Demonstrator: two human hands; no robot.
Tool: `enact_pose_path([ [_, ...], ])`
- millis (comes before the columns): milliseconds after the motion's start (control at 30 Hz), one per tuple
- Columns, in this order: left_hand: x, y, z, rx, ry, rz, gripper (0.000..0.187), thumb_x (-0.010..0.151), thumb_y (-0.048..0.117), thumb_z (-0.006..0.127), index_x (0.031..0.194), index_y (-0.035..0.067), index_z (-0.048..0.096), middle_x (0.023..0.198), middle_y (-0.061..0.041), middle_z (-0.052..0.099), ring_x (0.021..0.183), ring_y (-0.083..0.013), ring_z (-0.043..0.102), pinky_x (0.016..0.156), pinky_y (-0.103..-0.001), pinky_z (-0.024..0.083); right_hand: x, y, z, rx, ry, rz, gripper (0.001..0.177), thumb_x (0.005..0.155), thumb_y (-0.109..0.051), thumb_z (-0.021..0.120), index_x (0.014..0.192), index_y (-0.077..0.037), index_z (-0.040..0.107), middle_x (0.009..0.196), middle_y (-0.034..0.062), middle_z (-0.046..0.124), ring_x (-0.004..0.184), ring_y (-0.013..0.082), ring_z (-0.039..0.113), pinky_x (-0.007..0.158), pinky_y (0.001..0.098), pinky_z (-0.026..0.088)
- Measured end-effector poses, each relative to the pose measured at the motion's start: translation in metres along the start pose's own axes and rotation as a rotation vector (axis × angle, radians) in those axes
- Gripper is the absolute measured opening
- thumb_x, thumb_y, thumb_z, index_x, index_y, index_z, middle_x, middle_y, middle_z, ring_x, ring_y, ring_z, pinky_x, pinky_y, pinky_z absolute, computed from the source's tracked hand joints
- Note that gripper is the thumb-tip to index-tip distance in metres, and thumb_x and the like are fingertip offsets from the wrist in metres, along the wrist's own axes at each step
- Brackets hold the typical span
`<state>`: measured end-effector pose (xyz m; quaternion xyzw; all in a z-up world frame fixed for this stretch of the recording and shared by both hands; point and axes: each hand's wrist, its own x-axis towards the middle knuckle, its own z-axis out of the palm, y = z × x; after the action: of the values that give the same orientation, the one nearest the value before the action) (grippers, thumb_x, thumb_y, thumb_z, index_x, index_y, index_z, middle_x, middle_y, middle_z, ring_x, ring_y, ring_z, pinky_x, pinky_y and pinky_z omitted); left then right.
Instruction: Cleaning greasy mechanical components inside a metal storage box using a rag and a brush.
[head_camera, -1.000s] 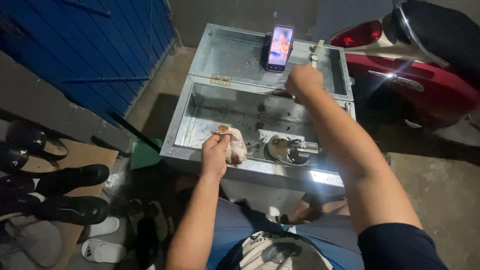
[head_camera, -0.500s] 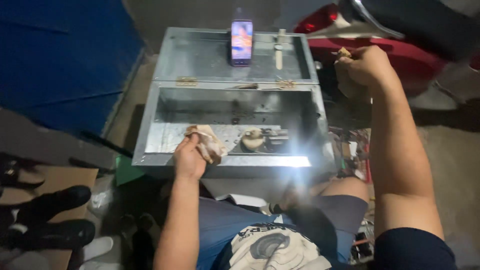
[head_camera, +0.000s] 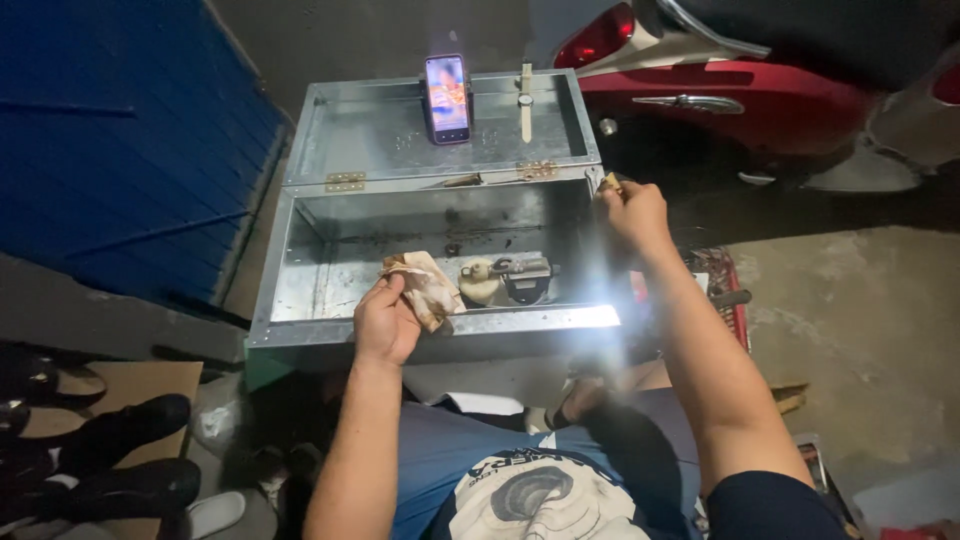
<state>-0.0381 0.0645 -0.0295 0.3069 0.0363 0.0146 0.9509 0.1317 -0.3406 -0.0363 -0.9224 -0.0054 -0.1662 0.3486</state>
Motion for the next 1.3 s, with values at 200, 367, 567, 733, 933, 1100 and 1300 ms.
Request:
enact_pose_path([
  [200, -0.008, 0.009, 0.006, 0.032, 0.065, 0.000, 0.028, 0.106, 0.010, 0.046, 0.127, -0.003, 0.059, 0.125, -0.014, 0.066, 0.118, -0.0280, 0.062, 0.106, -0.044, 0.047, -0.014, -0.049, -0.015, -0.026, -0.180, 0.141, 0.037, 0.088, -0.027, 0.079, 0.116, -0.003, 0.076, 0.098, 0.0214, 0.074, 0.094, 0.0366, 0.071, 0.083, 0.0450, 0.055],
  [367, -0.013, 0.008, 0.005, 0.025, 0.065, -0.008, 0.029, 0.106, 0.010, 0.045, 0.128, -0.003, 0.058, 0.125, -0.014, 0.066, 0.118, -0.0279, 0.063, 0.107, -0.044, 0.047, -0.008, -0.028, -0.010, 0.065, -0.172, 0.231, 0.047, 0.082, -0.028, 0.085, 0.121, -0.005, 0.072, 0.105, 0.0180, 0.076, 0.097, 0.0300, 0.075, 0.085, 0.0394, 0.056],
  [567, -0.012, 0.009, 0.009, 0.038, 0.038, -0.017, 0.030, 0.105, 0.011, 0.045, 0.129, -0.004, 0.058, 0.127, -0.016, 0.066, 0.120, -0.0297, 0.063, 0.107, -0.046, 0.047, -0.006, -0.017, -0.009, 0.072, -0.127, 0.276, 0.053, 0.080, -0.031, 0.086, 0.125, -0.006, 0.070, 0.108, 0.0197, 0.075, 0.100, 0.0302, 0.074, 0.088, 0.0389, 0.056],
  [733, -0.007, 0.007, 0.005, 0.017, 0.025, 0.003, 0.032, 0.103, 0.011, 0.046, 0.131, -0.002, 0.057, 0.130, -0.014, 0.066, 0.124, -0.0288, 0.061, 0.111, -0.046, 0.045, -0.004, -0.011, -0.004, -0.068, -0.155, 0.222, 0.045, 0.083, -0.035, 0.082, 0.117, -0.006, 0.075, 0.106, 0.0229, 0.074, 0.101, 0.0374, 0.072, 0.090, 0.0431, 0.055],
  [933, -0.004, 0.002, 0.002, -0.144, -0.085, 0.061, 0.035, 0.104, 0.014, 0.051, 0.137, 0.005, 0.058, 0.137, -0.010, 0.063, 0.130, -0.0306, 0.058, 0.117, -0.051, 0.041, -0.004, -0.005, -0.008, -0.190, -0.186, 0.179, 0.035, 0.086, -0.031, 0.075, 0.107, -0.003, 0.078, 0.100, 0.0260, 0.073, 0.098, 0.0424, 0.070, 0.088, 0.0471, 0.056],
  [1100, 0.000, 0.003, 0.012, -0.288, -0.315, 0.242, 0.065, 0.074, 0.007, 0.056, 0.139, 0.019, 0.057, 0.148, -0.009, 0.058, 0.140, -0.0314, 0.055, 0.125, -0.052, 0.032, -0.024, -0.019, -0.036, -0.034, 0.025, -0.012, 0.039, 0.084, -0.015, 0.077, 0.120, -0.002, 0.075, 0.101, 0.0226, 0.074, 0.091, 0.0348, 0.073, 0.083, 0.0436, 0.056],
  [1300, 0.022, -0.018, 0.030, -0.464, -0.408, 0.222, 0.047, 0.109, 0.032, 0.044, 0.146, 0.004, 0.053, 0.144, -0.018, 0.057, 0.135, -0.0401, 0.052, 0.113, -0.066, 0.036, -0.069, -0.095, -0.054, 0.825, -0.256, 0.169, 0.041, 0.086, -0.007, 0.067, 0.126, -0.008, 0.071, 0.094, 0.0110, 0.074, 0.072, 0.0244, 0.072, 0.064, 0.0401, 0.060],
])
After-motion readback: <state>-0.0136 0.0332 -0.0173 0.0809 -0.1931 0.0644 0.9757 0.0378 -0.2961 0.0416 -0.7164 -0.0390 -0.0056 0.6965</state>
